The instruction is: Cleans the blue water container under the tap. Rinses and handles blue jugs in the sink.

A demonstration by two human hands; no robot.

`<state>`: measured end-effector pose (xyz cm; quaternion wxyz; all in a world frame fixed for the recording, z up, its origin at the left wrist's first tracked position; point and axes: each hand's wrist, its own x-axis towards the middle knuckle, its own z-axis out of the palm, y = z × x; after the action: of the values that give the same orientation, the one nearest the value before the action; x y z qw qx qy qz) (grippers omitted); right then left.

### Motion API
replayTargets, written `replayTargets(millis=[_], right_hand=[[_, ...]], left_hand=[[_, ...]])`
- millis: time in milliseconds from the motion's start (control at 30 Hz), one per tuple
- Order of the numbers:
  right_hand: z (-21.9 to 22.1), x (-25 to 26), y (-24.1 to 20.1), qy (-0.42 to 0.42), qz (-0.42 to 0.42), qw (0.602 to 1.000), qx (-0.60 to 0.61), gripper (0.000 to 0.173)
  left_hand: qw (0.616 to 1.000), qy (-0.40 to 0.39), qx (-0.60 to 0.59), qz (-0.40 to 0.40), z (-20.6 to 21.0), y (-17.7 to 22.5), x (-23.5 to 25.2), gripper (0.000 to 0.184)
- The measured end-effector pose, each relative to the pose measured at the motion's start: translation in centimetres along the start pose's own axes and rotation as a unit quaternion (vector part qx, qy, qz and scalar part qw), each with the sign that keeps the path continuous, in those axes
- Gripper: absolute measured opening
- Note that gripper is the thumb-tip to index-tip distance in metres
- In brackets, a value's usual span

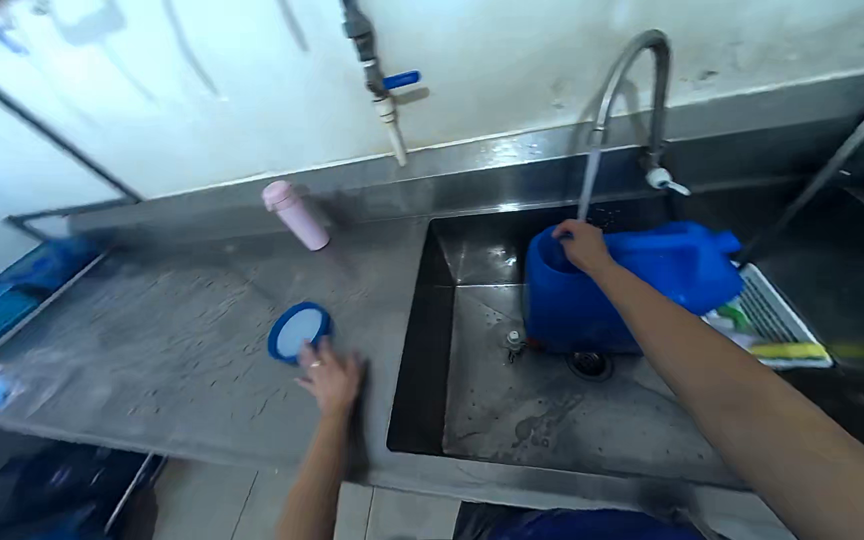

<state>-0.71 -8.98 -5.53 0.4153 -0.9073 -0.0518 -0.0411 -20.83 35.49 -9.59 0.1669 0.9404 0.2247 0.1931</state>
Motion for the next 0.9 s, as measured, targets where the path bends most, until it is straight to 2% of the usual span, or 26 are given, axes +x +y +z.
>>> replayTargets(millis=[67, 133, 167, 233, 300, 367, 500, 567, 633, 700, 733, 800, 833, 867, 900], right_hand=[[0.4, -0.3, 0.0, 0.007, 0.017, 1.0, 0.02, 0.027], [0.3, -0.7, -0.9, -0.009, 0.065, 0.998, 0.012, 0.031], [0.4, -0.7, -1.0, -0.009, 0.078, 0.997, 0.005, 0.032], [0.5, -0.3, -1.2, -0.013, 0.09, 0.996, -0.019, 0.032], [0.5, -0.3, -1.7, -0.032, 0.097, 0.994, -0.047, 0.033], [0.3, -0.4, -2.3, -0.066, 0.106, 0.99, -0.072, 0.037], [-0.1, -0.5, -2.9, -0.121, 0.114, 0.983, -0.081, 0.033], [-0.6, -1.2, -3.1, -0.105, 0.124, 0.986, -0.047, 0.036], [-1.0, -2.2, -3.4, -0.1, 0.124, 0.986, -0.046, 0.045], [-1.2, -2.5, -3.7, -0.116, 0.099, 0.986, -0.075, 0.044], [-1.4, -2.3, -3.7, -0.121, 0.092, 0.985, -0.077, 0.04], [-1.6, -1.8, -3.3, -0.118, 0.078, 0.988, -0.056, 0.035], [-1.8, -1.7, -3.2, -0.119, 0.074, 0.989, -0.044, 0.036], [-2.0, -1.5, -3.2, -0.122, 0.074, 0.989, -0.035, 0.038], [-2.2, -1.4, -3.2, -0.123, 0.075, 0.989, -0.032, 0.039]], left_hand=[[0.997, -0.005, 0.073, -0.04, -0.7, -2.3, 4.9, 0.067], [0.978, -0.085, 0.167, -0.096, -1.3, -2.3, 7.8, 0.055], [0.967, -0.126, 0.198, -0.099, -1.2, -1.4, 8.6, 0.049], [0.957, -0.196, 0.213, -0.031, -0.9, 1.9, 9.4, 0.041], [0.945, -0.251, 0.199, 0.067, -0.4, 7.8, 8.6, 0.039], [0.929, -0.278, 0.163, 0.182, 0.1, 15.3, 6.9, 0.038], [0.849, -0.299, 0.151, 0.409, 0.6, 30.7, 2.8, 0.037], [0.816, -0.302, 0.141, 0.473, 1.5, 36.9, 1.6, 0.035], [0.804, -0.29, 0.133, 0.501, 3.0, 42.0, 1.3, 0.034], [0.827, -0.286, 0.107, 0.473, 4.3, 45.6, 2.0, 0.032], [0.853, -0.291, 0.06, 0.429, 4.6, 46.9, 2.6, 0.03], [0.895, -0.311, -0.118, 0.297, 5.1, 48.1, 4.2, 0.032], [0.894, -0.321, -0.229, 0.212, 5.4, 48.0, 4.8, 0.033], [0.871, -0.333, -0.344, 0.111, 5.5, 47.8, 5.3, 0.033], [0.826, -0.339, -0.45, 0.006, 5.3, 47.5, 5.6, 0.031]])
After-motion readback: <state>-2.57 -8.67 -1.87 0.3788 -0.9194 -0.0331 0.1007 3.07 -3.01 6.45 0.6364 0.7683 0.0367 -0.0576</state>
